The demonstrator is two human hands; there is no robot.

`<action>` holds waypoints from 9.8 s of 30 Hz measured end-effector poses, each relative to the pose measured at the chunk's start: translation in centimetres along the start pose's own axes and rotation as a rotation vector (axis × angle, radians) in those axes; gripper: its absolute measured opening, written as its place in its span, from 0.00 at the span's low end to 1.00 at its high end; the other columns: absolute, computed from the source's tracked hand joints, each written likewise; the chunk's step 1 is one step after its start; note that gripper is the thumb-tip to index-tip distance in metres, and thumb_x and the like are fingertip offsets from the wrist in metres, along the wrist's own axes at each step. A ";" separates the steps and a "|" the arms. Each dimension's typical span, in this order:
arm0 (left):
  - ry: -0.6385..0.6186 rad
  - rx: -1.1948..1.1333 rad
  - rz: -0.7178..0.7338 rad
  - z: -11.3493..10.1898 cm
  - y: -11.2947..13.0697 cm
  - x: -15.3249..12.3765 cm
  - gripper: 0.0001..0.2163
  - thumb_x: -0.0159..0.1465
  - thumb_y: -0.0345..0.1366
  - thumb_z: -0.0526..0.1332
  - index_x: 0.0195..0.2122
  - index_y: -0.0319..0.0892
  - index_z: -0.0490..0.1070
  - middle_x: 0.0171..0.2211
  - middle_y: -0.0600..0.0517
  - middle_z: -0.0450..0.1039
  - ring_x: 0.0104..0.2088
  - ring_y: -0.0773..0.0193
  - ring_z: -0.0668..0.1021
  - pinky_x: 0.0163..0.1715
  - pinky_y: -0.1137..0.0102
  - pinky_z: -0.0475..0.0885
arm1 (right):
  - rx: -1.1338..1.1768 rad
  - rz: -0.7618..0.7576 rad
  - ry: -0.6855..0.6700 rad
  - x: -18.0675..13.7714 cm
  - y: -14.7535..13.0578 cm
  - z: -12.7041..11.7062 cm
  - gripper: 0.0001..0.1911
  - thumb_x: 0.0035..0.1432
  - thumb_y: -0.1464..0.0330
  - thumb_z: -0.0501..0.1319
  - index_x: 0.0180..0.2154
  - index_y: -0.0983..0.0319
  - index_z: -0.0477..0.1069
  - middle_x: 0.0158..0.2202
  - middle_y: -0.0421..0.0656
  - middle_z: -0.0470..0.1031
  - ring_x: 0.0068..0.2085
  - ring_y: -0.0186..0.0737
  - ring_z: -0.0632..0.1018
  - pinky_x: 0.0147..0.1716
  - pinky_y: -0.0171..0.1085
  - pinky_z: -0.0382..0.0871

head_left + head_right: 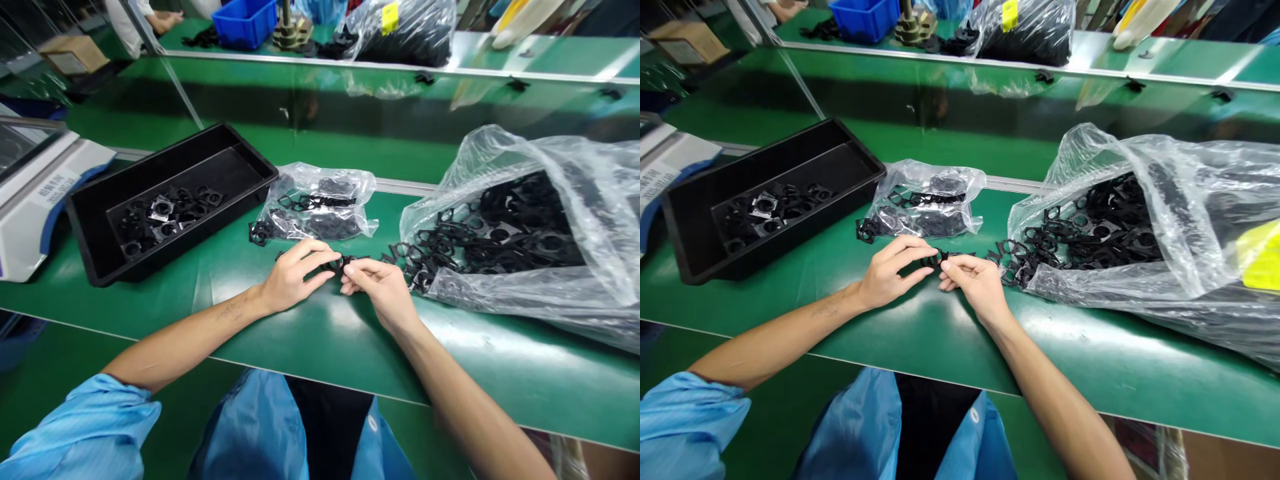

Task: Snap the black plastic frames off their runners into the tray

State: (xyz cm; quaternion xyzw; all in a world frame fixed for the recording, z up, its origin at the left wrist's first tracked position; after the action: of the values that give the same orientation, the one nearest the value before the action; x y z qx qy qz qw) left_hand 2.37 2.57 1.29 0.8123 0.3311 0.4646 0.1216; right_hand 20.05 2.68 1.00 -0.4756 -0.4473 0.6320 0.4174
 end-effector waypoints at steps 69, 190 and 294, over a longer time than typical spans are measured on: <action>-0.075 -0.551 -0.411 1.3 -0.8 -0.6 0.11 0.61 0.31 0.66 0.45 0.42 0.79 0.42 0.46 0.75 0.39 0.64 0.77 0.39 0.69 0.77 | -0.077 -0.034 -0.111 -0.5 0.0 0.6 0.25 0.46 0.47 0.72 0.25 0.62 0.72 0.20 0.39 0.74 0.22 0.33 0.75 0.26 0.33 0.71; -0.057 -1.134 -1.062 2.2 -1.4 -0.7 0.18 0.49 0.42 0.78 0.35 0.35 0.80 0.33 0.46 0.83 0.31 0.63 0.83 0.38 0.67 0.78 | -0.407 -0.338 -0.050 -1.0 -0.7 -0.2 0.20 0.65 0.55 0.61 0.26 0.61 0.73 0.24 0.42 0.76 0.27 0.36 0.75 0.30 0.34 0.70; -0.085 -1.030 -0.972 1.5 -1.4 -0.7 0.19 0.52 0.44 0.76 0.35 0.36 0.75 0.31 0.49 0.81 0.31 0.63 0.83 0.38 0.67 0.80 | -0.273 -0.269 -0.087 -0.7 -0.9 0.0 0.18 0.59 0.53 0.67 0.28 0.61 0.75 0.28 0.41 0.71 0.28 0.35 0.74 0.32 0.35 0.73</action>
State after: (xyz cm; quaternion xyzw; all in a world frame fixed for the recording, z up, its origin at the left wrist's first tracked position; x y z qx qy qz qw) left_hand 2.80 3.32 -0.71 0.4291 0.3895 0.4231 0.6965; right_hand 20.27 2.24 2.06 -0.4361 -0.6058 0.5241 0.4101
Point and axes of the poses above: each hand's wrist, its own x-axis towards the middle knuckle, its own z-axis out of the palm, y = z × x, the point moved 3 cm from there along x, towards the middle knuckle
